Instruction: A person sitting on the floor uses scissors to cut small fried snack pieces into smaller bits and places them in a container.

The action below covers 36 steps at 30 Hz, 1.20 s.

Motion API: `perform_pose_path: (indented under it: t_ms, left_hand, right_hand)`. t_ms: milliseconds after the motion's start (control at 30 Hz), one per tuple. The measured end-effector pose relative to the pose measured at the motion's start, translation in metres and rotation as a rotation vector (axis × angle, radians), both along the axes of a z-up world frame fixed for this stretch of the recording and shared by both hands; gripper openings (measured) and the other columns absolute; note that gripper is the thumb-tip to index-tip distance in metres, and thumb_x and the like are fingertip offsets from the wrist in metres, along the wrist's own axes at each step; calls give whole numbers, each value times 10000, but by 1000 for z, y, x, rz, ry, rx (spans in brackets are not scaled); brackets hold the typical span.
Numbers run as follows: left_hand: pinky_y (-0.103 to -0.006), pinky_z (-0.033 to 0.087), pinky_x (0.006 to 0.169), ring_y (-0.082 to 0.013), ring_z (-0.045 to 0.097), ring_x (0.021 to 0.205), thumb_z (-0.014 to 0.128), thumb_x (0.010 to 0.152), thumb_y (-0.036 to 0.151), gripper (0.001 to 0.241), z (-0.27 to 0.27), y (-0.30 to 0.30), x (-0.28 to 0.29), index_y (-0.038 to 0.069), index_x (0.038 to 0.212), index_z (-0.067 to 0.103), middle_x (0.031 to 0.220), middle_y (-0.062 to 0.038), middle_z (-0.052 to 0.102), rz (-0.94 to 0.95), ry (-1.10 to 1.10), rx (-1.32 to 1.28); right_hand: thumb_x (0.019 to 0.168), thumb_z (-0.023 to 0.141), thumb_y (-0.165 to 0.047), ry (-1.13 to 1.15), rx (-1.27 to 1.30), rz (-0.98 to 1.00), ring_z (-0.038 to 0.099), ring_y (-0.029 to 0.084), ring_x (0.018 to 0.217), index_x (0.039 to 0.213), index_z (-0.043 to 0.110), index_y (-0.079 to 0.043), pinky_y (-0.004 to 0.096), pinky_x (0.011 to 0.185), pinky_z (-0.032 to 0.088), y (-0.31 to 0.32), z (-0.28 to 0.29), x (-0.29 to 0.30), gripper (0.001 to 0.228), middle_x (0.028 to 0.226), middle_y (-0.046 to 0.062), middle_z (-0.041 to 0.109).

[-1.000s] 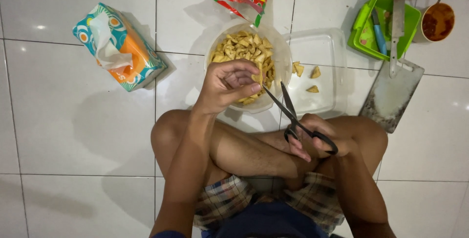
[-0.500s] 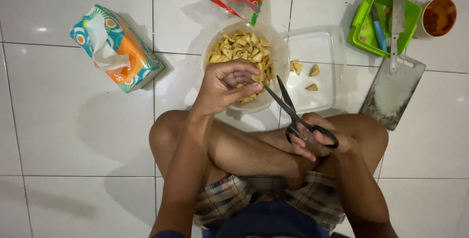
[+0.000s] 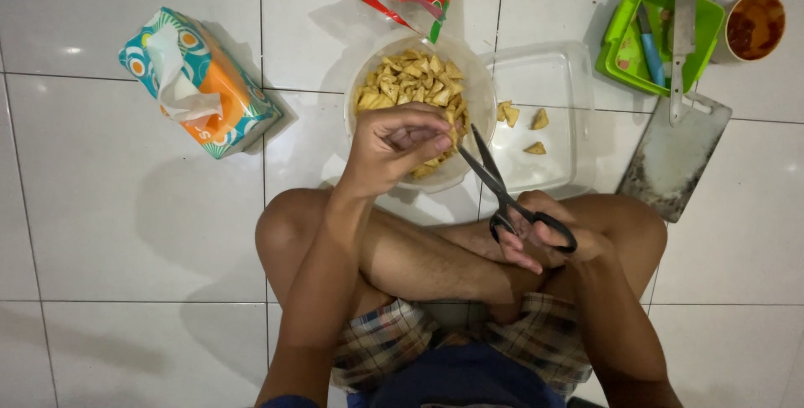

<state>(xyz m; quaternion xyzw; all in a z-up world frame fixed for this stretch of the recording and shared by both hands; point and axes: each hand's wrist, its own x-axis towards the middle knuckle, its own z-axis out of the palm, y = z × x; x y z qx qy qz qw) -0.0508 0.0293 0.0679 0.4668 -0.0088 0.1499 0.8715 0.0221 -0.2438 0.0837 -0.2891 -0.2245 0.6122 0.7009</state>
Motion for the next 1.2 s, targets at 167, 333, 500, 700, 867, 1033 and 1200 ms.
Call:
perform_pose_path:
  t_ms: [167, 333, 500, 700, 867, 1033, 1200]
  left_hand:
    - [-316, 630, 838, -170, 734, 935, 793, 858, -110, 226, -2, 2, -1, -113, 1069, 711, 1051, -191, 728, 34, 21, 1]
    - [-288, 627, 830, -162, 744, 946, 801, 852, -107, 239, 0, 3, 0, -103, 1074, 715, 1064, -180, 740, 27, 24, 10]
    - [-279, 632, 824, -160, 750, 951, 805, 855, -96, 241, -1, -1, 0, -89, 1081, 721, 1076, -172, 741, 23, 25, -11]
    - [-265, 633, 791, -132, 741, 912, 827, 837, -86, 258, -1, -14, 4, -80, 1077, 731, 1038, -140, 731, 11, 70, -9]
    - [-265, 628, 772, -134, 735, 893, 844, 825, -66, 269, -1, -25, 9, -75, 1072, 739, 1025, -162, 734, 16, 99, 73]
    - [-281, 636, 794, -154, 746, 889, 860, 803, -78, 299, -1, -39, 17, -78, 1075, 735, 1048, -171, 715, 13, 120, 93]
    - [-297, 637, 785, -175, 746, 896, 854, 803, -87, 300, 6, -56, 27, -83, 1076, 731, 1042, -190, 718, -39, 132, 135]
  right_hand:
    - [1049, 564, -299, -156, 6, 134, 620, 179, 368, 759, 574, 52, 262, 322, 491, 7, 7, 13, 455, 561, 140, 611]
    - [1047, 566, -159, -276, -33, 161, 601, 137, 323, 720, 582, 17, 237, 308, 479, 11, 15, 16, 371, 505, 123, 648]
    - [1051, 561, -265, -174, 20, 186, 635, 170, 377, 759, 562, 29, 252, 349, 503, 3, 1, 12, 414, 568, 151, 649]
    - [1048, 618, -258, 46, 3, 5, 625, 214, 418, 753, 497, -4, 270, 338, 508, -5, -1, 4, 407, 625, 133, 548]
    - [1049, 608, -244, 33, 0, -55, 577, 183, 373, 688, 486, 3, 248, 297, 474, -20, -12, -1, 455, 580, 116, 531]
    - [1050, 593, -186, -108, -35, -28, 550, 120, 305, 687, 564, 27, 205, 298, 434, -27, -1, 6, 422, 495, 117, 588]
    - [1047, 614, -208, -58, -19, -89, 567, 126, 326, 722, 581, 49, 210, 329, 457, -53, -5, 2, 417, 514, 139, 600]
